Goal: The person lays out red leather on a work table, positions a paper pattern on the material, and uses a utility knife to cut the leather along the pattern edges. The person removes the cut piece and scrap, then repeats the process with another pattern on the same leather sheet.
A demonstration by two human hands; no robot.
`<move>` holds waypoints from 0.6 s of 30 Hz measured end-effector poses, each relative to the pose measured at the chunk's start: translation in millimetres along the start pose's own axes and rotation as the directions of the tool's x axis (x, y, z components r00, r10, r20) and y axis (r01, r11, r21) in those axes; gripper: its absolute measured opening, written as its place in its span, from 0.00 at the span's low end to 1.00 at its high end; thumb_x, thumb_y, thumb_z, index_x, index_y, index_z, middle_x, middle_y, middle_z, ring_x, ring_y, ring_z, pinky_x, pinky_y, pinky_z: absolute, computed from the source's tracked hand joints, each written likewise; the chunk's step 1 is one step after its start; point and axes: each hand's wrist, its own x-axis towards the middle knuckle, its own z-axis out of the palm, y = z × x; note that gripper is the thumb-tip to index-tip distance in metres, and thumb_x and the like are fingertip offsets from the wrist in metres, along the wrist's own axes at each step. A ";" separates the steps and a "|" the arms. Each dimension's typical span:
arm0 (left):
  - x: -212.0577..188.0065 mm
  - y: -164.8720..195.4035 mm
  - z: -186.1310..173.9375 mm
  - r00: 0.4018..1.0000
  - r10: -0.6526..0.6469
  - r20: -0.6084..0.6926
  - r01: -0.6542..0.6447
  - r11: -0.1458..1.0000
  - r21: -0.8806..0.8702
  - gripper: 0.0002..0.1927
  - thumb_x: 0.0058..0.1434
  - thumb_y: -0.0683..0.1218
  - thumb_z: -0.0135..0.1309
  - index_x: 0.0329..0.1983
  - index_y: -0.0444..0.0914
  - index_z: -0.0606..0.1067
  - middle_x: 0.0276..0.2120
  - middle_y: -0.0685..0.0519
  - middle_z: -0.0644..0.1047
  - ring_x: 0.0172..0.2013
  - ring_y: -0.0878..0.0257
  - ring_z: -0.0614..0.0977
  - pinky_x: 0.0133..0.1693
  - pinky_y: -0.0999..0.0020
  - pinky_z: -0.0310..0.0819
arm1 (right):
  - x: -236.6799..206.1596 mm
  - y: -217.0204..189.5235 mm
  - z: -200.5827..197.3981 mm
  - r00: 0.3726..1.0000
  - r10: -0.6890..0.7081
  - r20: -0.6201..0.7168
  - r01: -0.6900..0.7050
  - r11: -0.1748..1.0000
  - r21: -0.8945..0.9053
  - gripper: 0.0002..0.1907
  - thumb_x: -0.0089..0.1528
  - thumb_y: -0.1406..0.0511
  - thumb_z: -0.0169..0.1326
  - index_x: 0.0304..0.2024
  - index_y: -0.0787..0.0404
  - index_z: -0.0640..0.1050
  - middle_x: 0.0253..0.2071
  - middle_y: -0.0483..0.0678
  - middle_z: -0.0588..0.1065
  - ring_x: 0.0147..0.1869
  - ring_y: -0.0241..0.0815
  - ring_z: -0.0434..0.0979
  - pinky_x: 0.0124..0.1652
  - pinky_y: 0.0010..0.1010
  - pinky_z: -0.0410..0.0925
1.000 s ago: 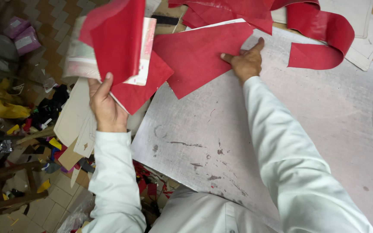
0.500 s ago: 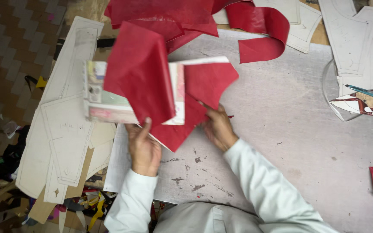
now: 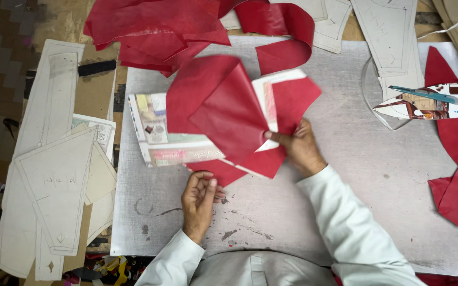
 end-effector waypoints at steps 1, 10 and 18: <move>-1.8 -2.4 -1.1 0.994 0.105 0.012 -0.105 0.994 0.031 0.13 0.69 0.47 0.56 0.51 0.37 0.72 0.32 0.55 0.80 0.33 0.67 0.84 0.34 0.74 0.80 | 10.5 -16.1 -10.6 1.000 -0.031 -0.004 0.031 0.999 0.013 0.22 0.57 0.79 0.62 0.54 0.62 0.78 0.52 0.50 0.81 0.54 0.41 0.83 0.56 0.37 0.77; -6.5 -12.0 10.1 0.949 0.300 0.097 -0.295 0.738 0.607 0.19 0.57 0.49 0.67 0.46 0.37 0.76 0.28 0.52 0.82 0.29 0.65 0.84 0.27 0.72 0.79 | 105.3 -118.9 -89.1 0.945 -0.217 -0.243 0.254 0.958 0.134 0.26 0.66 0.73 0.62 0.65 0.70 0.71 0.61 0.60 0.78 0.67 0.53 0.79 0.67 0.44 0.70; -18.7 -2.3 15.7 0.929 0.355 0.101 -0.339 0.714 0.613 0.16 0.55 0.46 0.69 0.42 0.36 0.78 0.28 0.53 0.81 0.27 0.66 0.82 0.26 0.72 0.76 | -38.8 -20.3 -71.2 0.879 -0.459 -0.128 0.035 0.331 -0.943 0.45 0.65 0.56 0.62 0.73 0.72 0.55 0.74 0.69 0.58 0.80 0.64 0.58 0.75 0.49 0.59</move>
